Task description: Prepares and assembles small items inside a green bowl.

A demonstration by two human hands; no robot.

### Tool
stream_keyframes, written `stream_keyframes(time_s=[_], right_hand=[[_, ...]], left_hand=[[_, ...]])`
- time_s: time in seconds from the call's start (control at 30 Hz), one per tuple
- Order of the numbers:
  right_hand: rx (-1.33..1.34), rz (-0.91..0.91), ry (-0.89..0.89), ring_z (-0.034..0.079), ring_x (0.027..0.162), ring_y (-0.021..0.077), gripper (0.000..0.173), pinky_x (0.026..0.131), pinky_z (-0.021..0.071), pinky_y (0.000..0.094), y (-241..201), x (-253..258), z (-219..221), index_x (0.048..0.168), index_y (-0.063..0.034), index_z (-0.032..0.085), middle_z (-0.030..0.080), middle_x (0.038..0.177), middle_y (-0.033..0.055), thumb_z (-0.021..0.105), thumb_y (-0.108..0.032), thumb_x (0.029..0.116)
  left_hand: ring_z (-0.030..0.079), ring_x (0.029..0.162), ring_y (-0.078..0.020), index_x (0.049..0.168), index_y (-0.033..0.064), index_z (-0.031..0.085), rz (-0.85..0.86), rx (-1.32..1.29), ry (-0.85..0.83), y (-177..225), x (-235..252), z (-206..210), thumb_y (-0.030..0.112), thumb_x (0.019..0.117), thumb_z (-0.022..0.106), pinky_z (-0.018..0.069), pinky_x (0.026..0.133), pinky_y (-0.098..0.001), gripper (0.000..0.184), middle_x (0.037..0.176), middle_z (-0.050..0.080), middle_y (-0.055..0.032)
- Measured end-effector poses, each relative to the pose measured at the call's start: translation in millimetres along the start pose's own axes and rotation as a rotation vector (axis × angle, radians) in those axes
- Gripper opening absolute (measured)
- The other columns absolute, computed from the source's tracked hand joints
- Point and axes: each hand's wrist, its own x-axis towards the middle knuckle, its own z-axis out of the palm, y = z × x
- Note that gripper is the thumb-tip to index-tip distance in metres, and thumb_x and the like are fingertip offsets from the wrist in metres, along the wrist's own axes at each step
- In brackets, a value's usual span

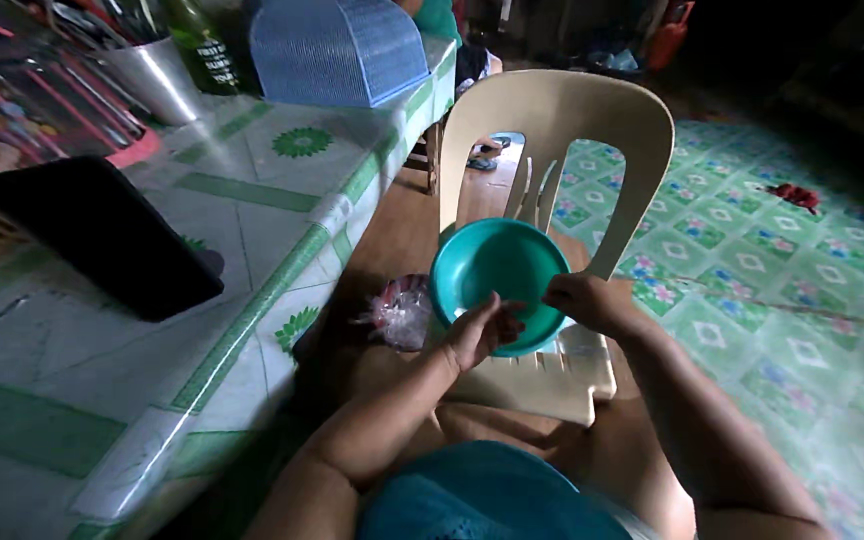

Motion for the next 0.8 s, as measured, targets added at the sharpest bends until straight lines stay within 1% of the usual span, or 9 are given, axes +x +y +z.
stream_keyframes(time_s=[0.03,0.1,0.27,0.43,0.53,0.63,0.67,0.73,0.8], right_hand=[[0.054,0.005,0.022,0.067,0.084,0.0263,0.020,0.081,0.0547,0.0509,8.3,-2.6,6.4,0.102,-0.0001,0.071,0.070,0.092,0.0143,0.064,-0.018,0.1022],[0.138,0.016,0.037,0.065,0.080,0.0208,0.020,0.077,0.0545,0.0459,20.3,-8.9,20.3,0.102,-0.0007,0.071,0.069,0.089,0.0116,0.066,-0.020,0.1011],[0.258,0.117,0.007,0.063,0.080,0.0170,0.021,0.078,0.0536,0.0404,19.0,-21.8,43.5,0.104,0.0010,0.070,0.068,0.090,0.0111,0.065,-0.019,0.1021],[0.379,0.199,0.031,0.058,0.073,0.0111,0.016,0.071,0.0509,0.0320,12.9,-28.4,53.3,0.100,-0.0006,0.069,0.065,0.084,0.0066,0.066,-0.016,0.1014],[0.379,0.241,0.028,0.059,0.075,0.0114,0.017,0.072,0.0516,0.0332,14.9,-27.6,59.8,0.101,-0.0019,0.070,0.066,0.086,0.0070,0.066,-0.018,0.1017],[0.351,0.307,0.052,0.062,0.078,0.0206,0.022,0.074,0.0529,0.0449,16.8,-21.9,61.4,0.102,-0.0011,0.070,0.067,0.089,0.0121,0.064,-0.022,0.1032],[0.373,0.335,0.070,0.061,0.075,0.0203,0.023,0.072,0.0527,0.0443,16.6,-20.0,62.4,0.102,-0.0017,0.070,0.066,0.087,0.0117,0.063,-0.023,0.1036],[0.474,0.397,0.096,0.058,0.067,0.0165,0.023,0.065,0.0526,0.0382,12.7,-17.5,68.0,0.103,-0.0022,0.068,0.065,0.084,0.0097,0.062,-0.024,0.1043],[0.633,0.444,0.110,0.053,0.058,0.0117,0.022,0.056,0.0485,0.0295,0.5,-20.6,76.7,0.103,-0.0018,0.065,0.060,0.076,0.0064,0.060,-0.023,0.1050]], left_hand=[[0.068,0.090,-0.0155,0.124,-0.0009,0.058,0.012,0.060,0.063,4.0,-2.4,0.1,0.018,0.1101,0.043,0.0578,0.088,-0.0326,0.028,0.100,0.068,-0.0070],[0.067,0.089,-0.0122,0.114,-0.0004,0.063,0.031,0.190,0.195,12.7,-4.1,0.0,0.012,0.1023,0.061,0.0568,0.086,-0.0289,0.017,0.100,0.067,-0.0060],[0.065,0.080,-0.0133,0.133,0.0077,0.055,0.044,0.007,0.294,25.5,-2.6,-13.7,0.020,0.1090,0.048,0.0570,0.081,-0.0311,0.027,0.092,0.062,-0.0020],[0.064,0.072,-0.0136,0.124,0.0124,0.058,0.089,-0.202,0.430,26.3,-4.3,-12.5,0.019,0.1082,0.050,0.0587,0.074,-0.0297,0.019,0.085,0.059,-0.0003],[0.064,0.081,-0.0114,0.127,0.0078,0.058,0.287,0.041,0.505,19.1,-7.9,-15.7,0.025,0.1098,0.046,0.0555,0.079,-0.0292,0.027,0.092,0.061,0.0001],[0.064,0.081,-0.0103,0.102,0.0061,0.067,0.317,0.404,0.338,12.7,-26.8,-12.1,0.025,0.1075,0.047,0.0553,0.081,-0.0313,0.028,0.089,0.067,-0.0002],[0.067,0.084,-0.0111,0.105,0.0033,0.070,0.200,0.505,0.207,9.5,-32.0,-5.2,0.027,0.1080,0.046,0.0566,0.083,-0.0319,0.033,0.091,0.071,-0.0019],[0.068,0.106,-0.0134,0.131,0.0020,0.063,-0.081,0.520,-0.007,-6.3,-33.7,12.2,0.037,0.1116,0.036,0.0553,0.092,-0.0340,0.048,0.116,0.071,-0.0059],[0.064,0.117,-0.0170,0.138,0.0013,0.056,-0.146,0.334,0.064,-24.0,-27.4,25.2,0.039,0.1119,0.036,0.0532,0.099,-0.0374,0.051,0.128,0.066,-0.0100]])
